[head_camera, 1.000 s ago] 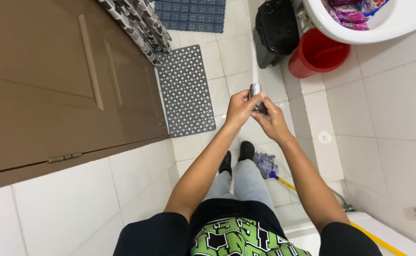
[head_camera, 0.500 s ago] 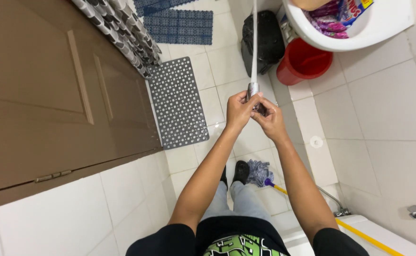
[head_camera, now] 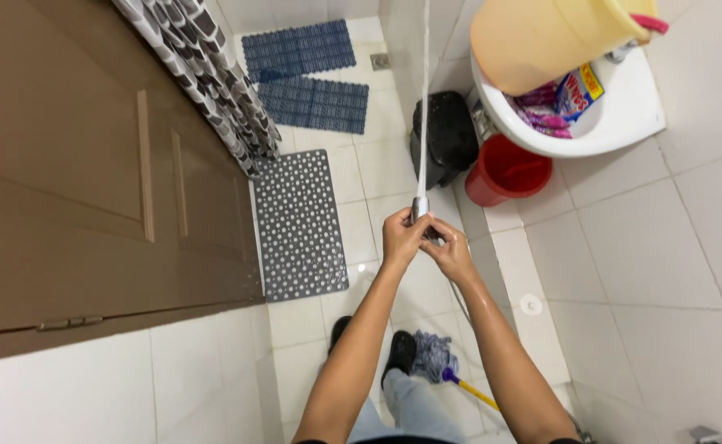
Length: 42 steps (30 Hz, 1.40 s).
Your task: Cleaning bathroom surfaces, a toilet, and using a bidet sprayer.
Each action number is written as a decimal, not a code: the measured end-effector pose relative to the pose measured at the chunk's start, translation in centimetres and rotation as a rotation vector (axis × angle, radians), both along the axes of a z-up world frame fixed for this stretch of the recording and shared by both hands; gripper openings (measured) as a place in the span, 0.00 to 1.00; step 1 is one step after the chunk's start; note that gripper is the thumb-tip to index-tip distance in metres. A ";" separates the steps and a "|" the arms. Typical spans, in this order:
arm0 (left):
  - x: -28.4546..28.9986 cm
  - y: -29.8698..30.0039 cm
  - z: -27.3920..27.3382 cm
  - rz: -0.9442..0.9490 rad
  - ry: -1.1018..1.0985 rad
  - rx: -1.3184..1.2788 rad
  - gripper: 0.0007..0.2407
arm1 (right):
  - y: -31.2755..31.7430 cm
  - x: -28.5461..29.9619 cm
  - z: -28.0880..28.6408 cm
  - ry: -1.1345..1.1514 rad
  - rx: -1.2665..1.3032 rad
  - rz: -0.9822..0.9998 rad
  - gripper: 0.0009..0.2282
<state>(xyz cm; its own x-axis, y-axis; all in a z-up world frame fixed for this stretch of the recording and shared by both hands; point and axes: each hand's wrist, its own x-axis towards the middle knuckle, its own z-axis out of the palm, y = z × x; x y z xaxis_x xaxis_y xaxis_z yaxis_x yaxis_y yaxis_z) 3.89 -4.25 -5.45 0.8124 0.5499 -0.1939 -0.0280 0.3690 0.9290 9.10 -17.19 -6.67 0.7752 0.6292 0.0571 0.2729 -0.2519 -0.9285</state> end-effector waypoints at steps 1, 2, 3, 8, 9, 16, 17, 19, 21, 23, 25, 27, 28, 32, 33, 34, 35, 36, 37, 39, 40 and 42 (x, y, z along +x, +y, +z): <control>0.7 0.5 -0.5 -0.009 -0.023 -0.017 0.09 | 0.5 0.3 0.1 0.016 -0.006 -0.008 0.21; 0.5 1.1 -0.7 -0.007 -0.022 -0.015 0.09 | 1.0 0.5 -0.1 0.017 -0.004 -0.006 0.21; 0.4 1.8 -0.8 -0.035 -0.039 -0.050 0.08 | 1.6 0.7 -0.4 -0.033 -0.036 -0.002 0.21; 1.2 5.7 -2.7 -0.148 -0.053 -0.050 0.08 | 5.1 0.9 0.2 -0.091 -0.032 0.022 0.16; 1.8 6.7 -3.4 -0.166 -0.063 -0.032 0.08 | 6.0 1.2 -0.1 -0.086 -0.044 -0.008 0.16; 2.6 11.3 -3.8 -0.301 -0.128 -0.033 0.08 | 10.4 0.5 0.3 -0.175 -0.060 -0.156 0.16; 3.0 11.6 -3.9 -0.307 -0.128 -0.032 0.08 | 10.9 0.7 0.6 -0.174 -0.060 -0.162 0.16; 3.3 12.5 -4.0 -0.318 -0.141 -0.016 0.08 | 11.8 0.8 1.2 -0.165 -0.074 -0.166 0.17; 3.4 12.9 -3.3 -0.327 -0.141 -0.032 0.08 | 12.1 1.0 1.3 -0.152 -0.070 -0.178 0.18; 3.6 12.9 -3.1 -0.337 -0.145 -0.052 0.08 | 12.0 1.1 0.9 -0.144 -0.071 -0.193 0.18; 3.9 12.6 -3.2 -0.337 -0.150 -0.045 0.08 | 11.5 1.4 0.3 -0.186 -0.054 -0.184 0.18; 3.9 12.3 -3.3 -0.333 -0.144 -0.015 0.08 | 11.3 1.4 0.1 -0.180 -0.049 -0.198 0.18; 4.0 12.1 -3.2 -0.326 -0.137 0.017 0.08 | 11.1 1.4 0.1 -0.175 -0.041 -0.209 0.19; 3.7 11.5 -1.6 -0.306 -0.146 0.034 0.08 | 10.6 1.7 0.9 -0.187 -0.067 -0.207 0.19; 3.6 11.4 -1.0 -0.299 -0.158 -0.001 0.08 | 10.4 1.7 1.1 -0.199 -0.083 -0.193 0.19; 3.4 11.3 -0.5 -0.291 -0.169 -0.037 0.07 | 10.2 1.7 1.3 -0.211 -0.100 -0.179 0.19; 3.3 10.9 -1.0 -0.290 -0.168 -0.037 0.07 | 10.0 1.7 1.4 -0.209 -0.100 -0.177 0.19; 3.3 10.6 -1.5 -0.265 -0.151 -0.037 0.07 | 9.9 1.7 1.4 -0.172 -0.086 -0.139 0.18; 3.3 10.3 -2.1 -0.240 -0.134 -0.037 0.07 | 9.7 1.7 1.5 -0.134 -0.073 -0.101 0.18; 3.0 10.2 -1.9 -0.206 -0.071 0.024 0.08 | 9.5 1.6 0.7 -0.071 -0.087 -0.101 0.18; 2.7 10.0 -1.8 -0.177 -0.007 0.083 0.09 | 9.2 1.4 0.3 -0.007 -0.103 -0.106 0.18; 2.8 9.6 -2.0 -0.163 0.052 0.114 0.10 | 8.5 1.8 -1.6 0.043 -0.072 -0.089 0.19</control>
<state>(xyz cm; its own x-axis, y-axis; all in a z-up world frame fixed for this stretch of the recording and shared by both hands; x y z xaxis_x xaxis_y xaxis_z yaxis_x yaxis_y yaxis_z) 6.72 5.34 -7.46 0.8831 0.4324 -0.1824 0.0730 0.2572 0.9636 10.86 -8.74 -8.27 0.8289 0.5590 -0.0203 0.2065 -0.3395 -0.9176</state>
